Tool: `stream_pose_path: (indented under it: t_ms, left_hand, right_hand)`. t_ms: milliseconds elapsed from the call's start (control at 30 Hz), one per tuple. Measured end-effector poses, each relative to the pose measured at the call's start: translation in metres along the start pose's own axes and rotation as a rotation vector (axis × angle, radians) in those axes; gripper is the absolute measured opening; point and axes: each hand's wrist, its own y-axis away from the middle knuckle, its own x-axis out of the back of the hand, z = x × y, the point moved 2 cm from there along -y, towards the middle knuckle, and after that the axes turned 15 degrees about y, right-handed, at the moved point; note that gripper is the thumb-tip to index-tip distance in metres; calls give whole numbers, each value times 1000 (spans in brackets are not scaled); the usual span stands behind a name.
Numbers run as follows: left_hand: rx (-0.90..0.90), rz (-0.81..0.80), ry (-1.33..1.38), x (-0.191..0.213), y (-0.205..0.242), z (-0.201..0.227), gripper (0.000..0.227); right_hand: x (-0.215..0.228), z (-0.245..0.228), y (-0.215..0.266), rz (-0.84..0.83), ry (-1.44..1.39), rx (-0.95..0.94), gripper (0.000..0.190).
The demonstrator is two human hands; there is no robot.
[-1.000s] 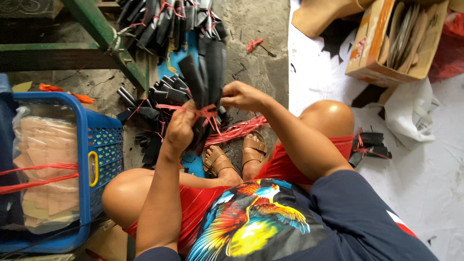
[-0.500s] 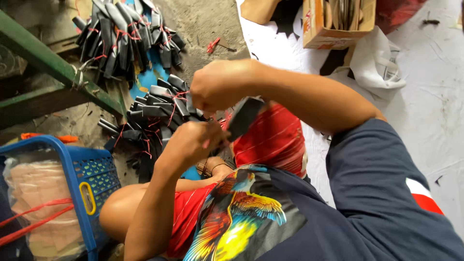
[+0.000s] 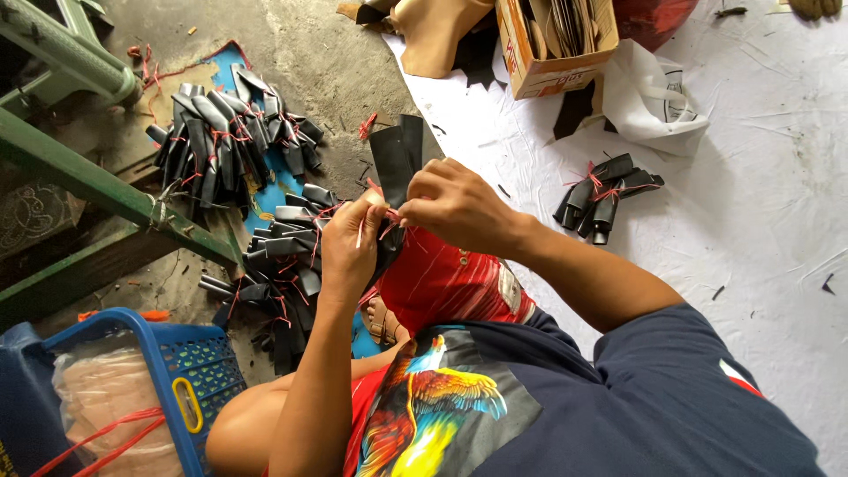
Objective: The person gathers black flexible strips, aligns them into a bundle, and ties the bundle together with red string.
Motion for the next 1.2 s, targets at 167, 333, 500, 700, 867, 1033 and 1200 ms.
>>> stream_pose_path:
  t_ms: [167, 333, 500, 700, 867, 1033, 1200]
  left_hand:
    - [65, 69, -173, 1, 8, 7, 35]
    - [69, 161, -200, 3, 18, 1, 40]
    - [-93, 228, -353, 4, 18, -7, 38]
    - [-398, 254, -207, 6, 16, -5, 29]
    - [-455, 90, -51, 7, 13, 6, 22]
    - [-398, -22, 1, 15, 5, -11, 17]
    - [-325, -114, 8, 22, -2, -2, 28]
  right_hand:
    - [-10, -20, -5, 59, -17, 83, 23]
    - [-12, -12, 0, 33, -109, 98, 12]
    - [-13, -2, -7, -22, -292, 176, 17]
    - [-10, 2, -12, -118, -311, 95, 22]
    - [4, -1, -25, -191, -337, -23, 21]
    - [-3, -4, -25, -168, -326, -29, 21]
    - [-17, -6, -22, -210, -374, -84, 22]
